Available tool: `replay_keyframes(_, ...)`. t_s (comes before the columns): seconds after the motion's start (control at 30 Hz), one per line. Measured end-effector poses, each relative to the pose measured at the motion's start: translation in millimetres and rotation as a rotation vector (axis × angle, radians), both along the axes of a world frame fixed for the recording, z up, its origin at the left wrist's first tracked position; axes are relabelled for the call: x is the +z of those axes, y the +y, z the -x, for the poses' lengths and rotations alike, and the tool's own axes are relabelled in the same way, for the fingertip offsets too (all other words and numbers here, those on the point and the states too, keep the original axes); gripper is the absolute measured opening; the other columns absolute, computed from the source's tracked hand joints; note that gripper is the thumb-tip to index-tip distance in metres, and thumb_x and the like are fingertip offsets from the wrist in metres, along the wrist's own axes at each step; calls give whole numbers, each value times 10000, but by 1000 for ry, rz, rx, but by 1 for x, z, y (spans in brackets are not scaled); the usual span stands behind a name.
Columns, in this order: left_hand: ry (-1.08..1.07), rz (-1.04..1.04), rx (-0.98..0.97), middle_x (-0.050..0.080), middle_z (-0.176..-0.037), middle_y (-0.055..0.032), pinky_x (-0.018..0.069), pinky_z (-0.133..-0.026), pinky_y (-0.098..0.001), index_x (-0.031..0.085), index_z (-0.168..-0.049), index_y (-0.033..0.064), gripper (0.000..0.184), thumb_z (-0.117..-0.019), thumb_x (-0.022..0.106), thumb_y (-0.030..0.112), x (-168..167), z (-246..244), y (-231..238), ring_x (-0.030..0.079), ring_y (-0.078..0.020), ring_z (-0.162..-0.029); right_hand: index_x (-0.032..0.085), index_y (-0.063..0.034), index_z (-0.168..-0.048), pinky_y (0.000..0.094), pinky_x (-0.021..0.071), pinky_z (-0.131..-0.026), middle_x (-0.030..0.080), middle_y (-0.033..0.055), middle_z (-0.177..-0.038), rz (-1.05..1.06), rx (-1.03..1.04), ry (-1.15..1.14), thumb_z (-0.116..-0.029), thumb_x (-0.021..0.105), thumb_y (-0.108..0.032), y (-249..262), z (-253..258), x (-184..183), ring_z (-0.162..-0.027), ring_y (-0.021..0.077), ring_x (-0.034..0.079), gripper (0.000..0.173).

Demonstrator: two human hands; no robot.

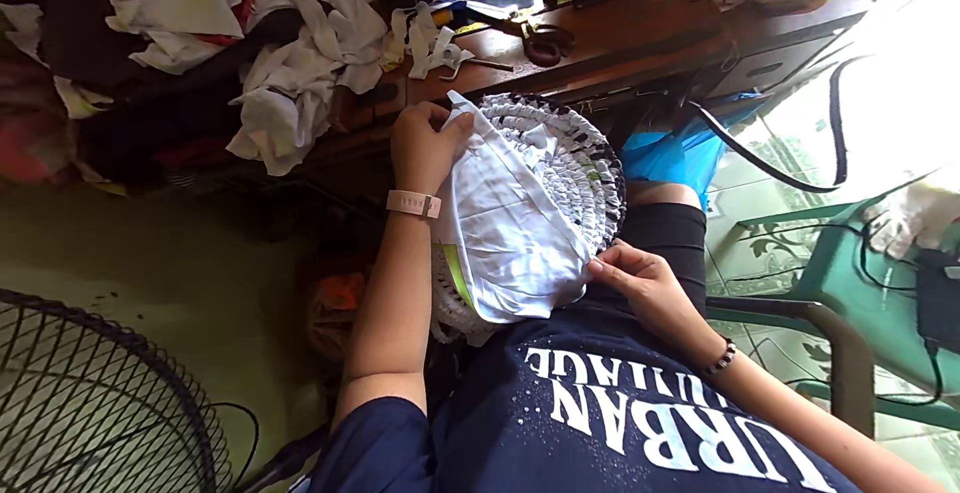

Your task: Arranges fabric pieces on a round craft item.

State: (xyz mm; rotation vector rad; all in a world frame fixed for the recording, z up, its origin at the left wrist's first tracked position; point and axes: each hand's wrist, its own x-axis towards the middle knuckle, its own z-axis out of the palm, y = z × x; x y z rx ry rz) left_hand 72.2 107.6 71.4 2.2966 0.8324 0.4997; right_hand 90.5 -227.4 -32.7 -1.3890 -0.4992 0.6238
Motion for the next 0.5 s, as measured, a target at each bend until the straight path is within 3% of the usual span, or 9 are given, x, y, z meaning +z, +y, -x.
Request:
replay_keyframes(0.23, -84, 39, -46, 680, -1095, -168, 526, -950, -478, 692, -1123, -5, 378, -871, 813, 250, 1, -8, 0, 657, -276, -1033, 715, -112, -865, 278, 594, -778, 690, -25, -849, 6, 12, 44, -945, 707, -164, -2, -2, -1, -783, 86, 670, 96)
replay_keyframes(0.4, -159, 142, -28, 702, -1039, -159, 571, -865, -437, 554, -1313, -9, 548, -906, 788, 273, 10, -17, 6, 697, -237, -896, 723, -123, -876, 282, 597, -783, 682, -25, -882, 9, 34, 33, -947, 709, -183, -4, -3, -2, -795, 91, 665, 94)
replay_keyframes(0.5, -54, 127, -54, 697, -1117, -186, 563, -912, -479, 537, -1342, 1, 554, -946, 744, 329, 21, -23, 10, 705, -270, -968, 724, -123, -871, 278, 596, -777, 681, -28, -869, -1, 35, 39, -943, 711, -175, -5, -2, 0, -788, 92, 665, 89)
